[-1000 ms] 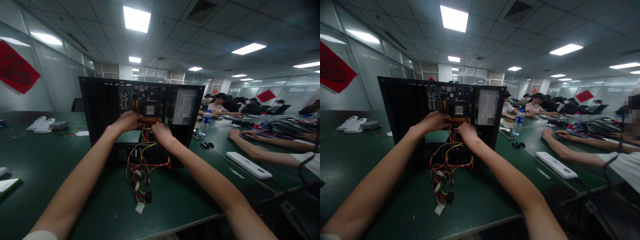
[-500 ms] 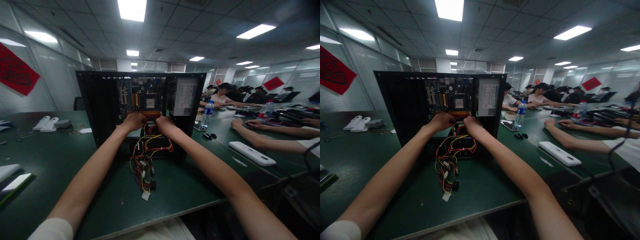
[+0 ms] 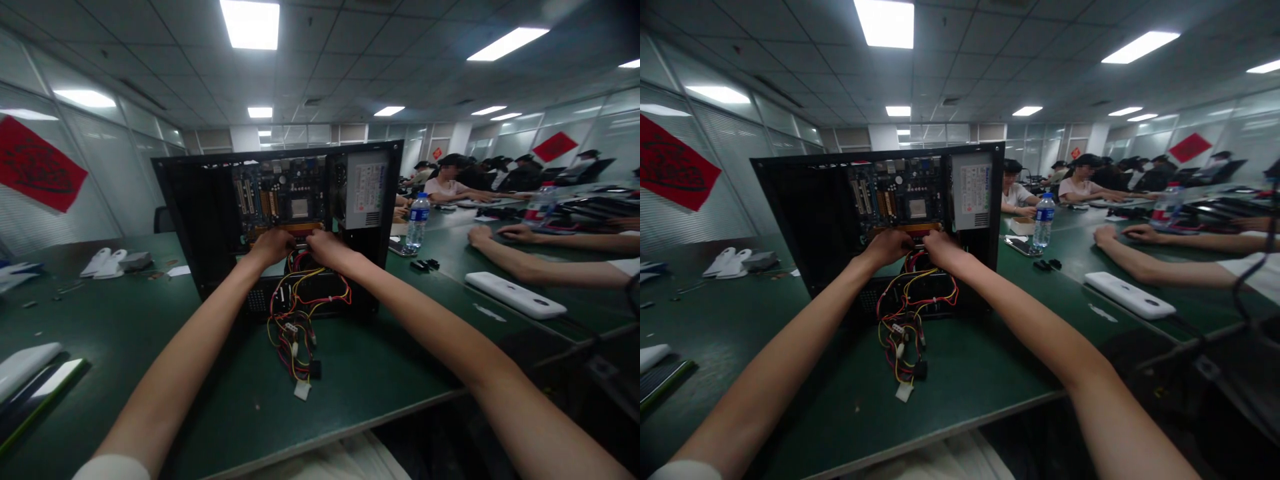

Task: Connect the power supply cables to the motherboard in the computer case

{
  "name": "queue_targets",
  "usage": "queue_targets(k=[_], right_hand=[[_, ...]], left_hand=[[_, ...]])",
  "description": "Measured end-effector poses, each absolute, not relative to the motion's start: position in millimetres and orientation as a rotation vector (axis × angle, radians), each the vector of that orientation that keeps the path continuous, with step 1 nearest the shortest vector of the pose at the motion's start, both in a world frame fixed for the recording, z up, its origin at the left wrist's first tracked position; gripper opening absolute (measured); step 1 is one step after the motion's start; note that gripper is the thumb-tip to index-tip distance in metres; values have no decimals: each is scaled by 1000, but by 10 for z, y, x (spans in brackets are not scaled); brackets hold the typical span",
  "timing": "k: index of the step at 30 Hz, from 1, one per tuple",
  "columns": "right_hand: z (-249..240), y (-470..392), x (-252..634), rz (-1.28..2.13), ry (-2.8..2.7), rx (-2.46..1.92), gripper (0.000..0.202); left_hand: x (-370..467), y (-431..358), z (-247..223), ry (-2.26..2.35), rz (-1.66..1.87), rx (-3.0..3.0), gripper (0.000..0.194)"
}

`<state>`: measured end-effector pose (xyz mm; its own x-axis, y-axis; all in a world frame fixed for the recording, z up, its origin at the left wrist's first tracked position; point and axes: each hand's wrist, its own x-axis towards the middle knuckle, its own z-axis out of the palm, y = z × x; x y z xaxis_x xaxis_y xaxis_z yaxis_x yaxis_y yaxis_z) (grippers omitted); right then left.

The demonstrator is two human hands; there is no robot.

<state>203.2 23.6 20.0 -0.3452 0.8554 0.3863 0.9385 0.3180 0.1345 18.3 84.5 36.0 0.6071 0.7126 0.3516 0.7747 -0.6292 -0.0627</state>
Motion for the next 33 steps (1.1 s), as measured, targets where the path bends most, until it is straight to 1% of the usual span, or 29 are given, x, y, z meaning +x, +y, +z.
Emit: queue_targets(k=[6, 12, 16, 21, 27, 33], right_hand=[[171, 340, 2050, -532, -2393, -1521, 27], [196, 351, 1997, -545, -2391, -1487, 24], [201, 355, 1945, -611, -2401, -1535, 26], [197, 401, 1912, -667, -2450, -1575, 29], [186, 532, 2013, -825, -2659, -1395, 32], [150, 598, 2089, -854, -2648, -1327, 30]], left_hand=[[237, 825, 319, -1246, -456, -2560, 26], [291, 748, 290, -1278, -437, -2486, 31], [282, 737, 286, -1269, -450, -2488, 33], [283, 756, 293, -1302, -410, -2496, 31], [280, 778, 291, -1306, -415, -2509, 31], [272, 756, 306, -1277, -366, -2505, 29]])
